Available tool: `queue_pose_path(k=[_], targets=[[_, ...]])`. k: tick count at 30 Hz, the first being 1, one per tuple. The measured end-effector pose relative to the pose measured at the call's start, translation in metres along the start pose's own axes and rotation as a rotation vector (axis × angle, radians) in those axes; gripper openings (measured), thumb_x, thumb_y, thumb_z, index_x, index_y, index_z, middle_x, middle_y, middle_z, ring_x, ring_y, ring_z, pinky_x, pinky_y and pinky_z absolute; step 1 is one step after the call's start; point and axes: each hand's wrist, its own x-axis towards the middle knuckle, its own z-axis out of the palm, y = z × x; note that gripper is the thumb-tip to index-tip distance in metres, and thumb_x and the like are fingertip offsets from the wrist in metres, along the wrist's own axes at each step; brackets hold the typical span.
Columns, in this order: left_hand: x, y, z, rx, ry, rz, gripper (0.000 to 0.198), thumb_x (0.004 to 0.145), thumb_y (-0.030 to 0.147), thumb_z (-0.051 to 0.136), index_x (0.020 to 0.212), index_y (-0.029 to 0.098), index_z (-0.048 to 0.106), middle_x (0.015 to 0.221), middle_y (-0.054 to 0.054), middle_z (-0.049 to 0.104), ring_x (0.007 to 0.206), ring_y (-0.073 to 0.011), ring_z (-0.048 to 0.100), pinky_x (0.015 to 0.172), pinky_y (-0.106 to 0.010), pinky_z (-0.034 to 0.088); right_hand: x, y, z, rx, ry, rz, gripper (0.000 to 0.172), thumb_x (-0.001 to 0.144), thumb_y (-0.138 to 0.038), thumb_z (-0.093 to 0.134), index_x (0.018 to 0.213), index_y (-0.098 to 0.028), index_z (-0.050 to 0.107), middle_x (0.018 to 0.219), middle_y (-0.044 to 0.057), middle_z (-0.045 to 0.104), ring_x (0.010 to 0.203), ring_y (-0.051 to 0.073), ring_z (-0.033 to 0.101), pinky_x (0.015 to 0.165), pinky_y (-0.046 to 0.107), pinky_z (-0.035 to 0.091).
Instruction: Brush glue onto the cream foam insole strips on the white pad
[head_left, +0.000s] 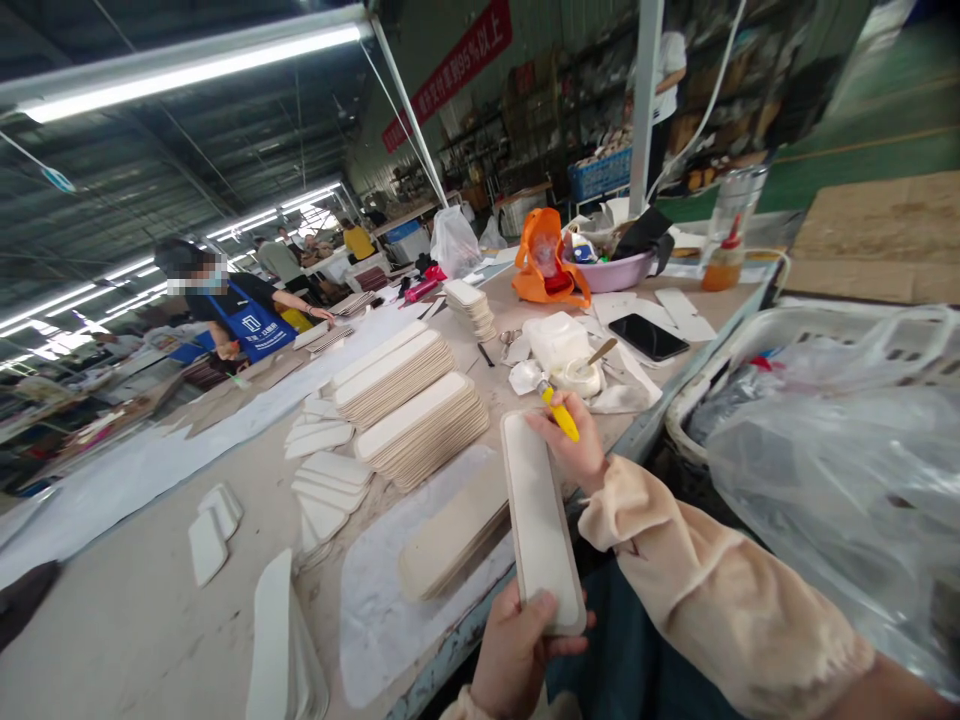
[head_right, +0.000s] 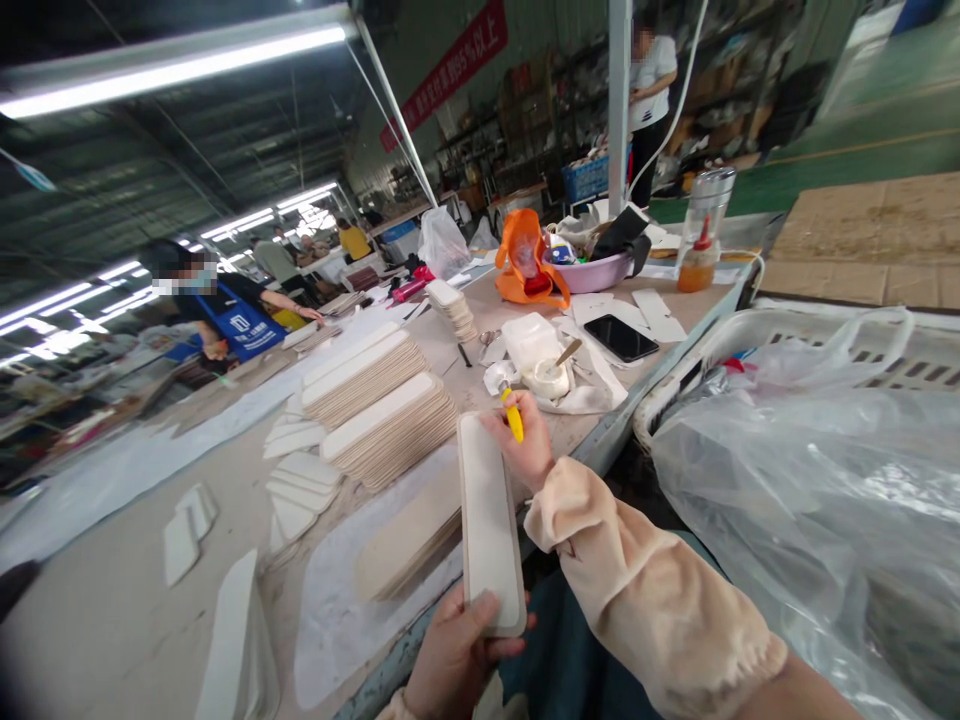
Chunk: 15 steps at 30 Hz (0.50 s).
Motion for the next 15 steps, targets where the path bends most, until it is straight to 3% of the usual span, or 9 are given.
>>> queue_pose_path(k=[8, 11, 15], targets=[[-0.018, 0.023, -0.025, 0.099, 0.317, 0.122, 0.040, 0.065, 0.037, 0.078, 0.094, 0.013, 0.068, 0.088, -0.009, 0.070, 0.075, -0.0177, 0.066, 0.057, -0.022, 0.053, 0.003, -0.008, -0.003, -0.060, -0.060, 0.002, 0.037, 0.074, -0.037, 0.069, 0.086, -0.026, 0.036, 0.057, -0.009, 0.036, 0.050, 0.010, 0.035, 0.050, 0.025, 0.031], [-0.025, 0.038, -0.041, 0.165, 0.415, 0.181, 0.036, 0.063, 0.037, 0.079, 0.089, 0.014, 0.070, 0.081, -0.006, 0.069, 0.067, -0.0134, 0.061, 0.053, -0.020, 0.049, 0.003, -0.013, -0.003, -0.132, -0.069, -0.004, 0.040, 0.071, -0.037, 0.071, 0.088, -0.026, 0.037, 0.062, -0.007, 0.047, 0.053, 0.012, 0.044, 0.052, 0.026, 0.036], [-0.029, 0.075, -0.062, 0.216, 0.438, 0.346, 0.030, 0.065, 0.039, 0.076, 0.080, 0.014, 0.070, 0.073, -0.003, 0.065, 0.062, -0.0109, 0.055, 0.049, -0.018, 0.042, 0.009, -0.016, 0.001, -0.208, -0.051, -0.023, 0.041, 0.069, -0.038, 0.073, 0.089, -0.025, 0.039, 0.077, -0.002, 0.061, 0.067, 0.016, 0.058, 0.064, 0.030, 0.046]])
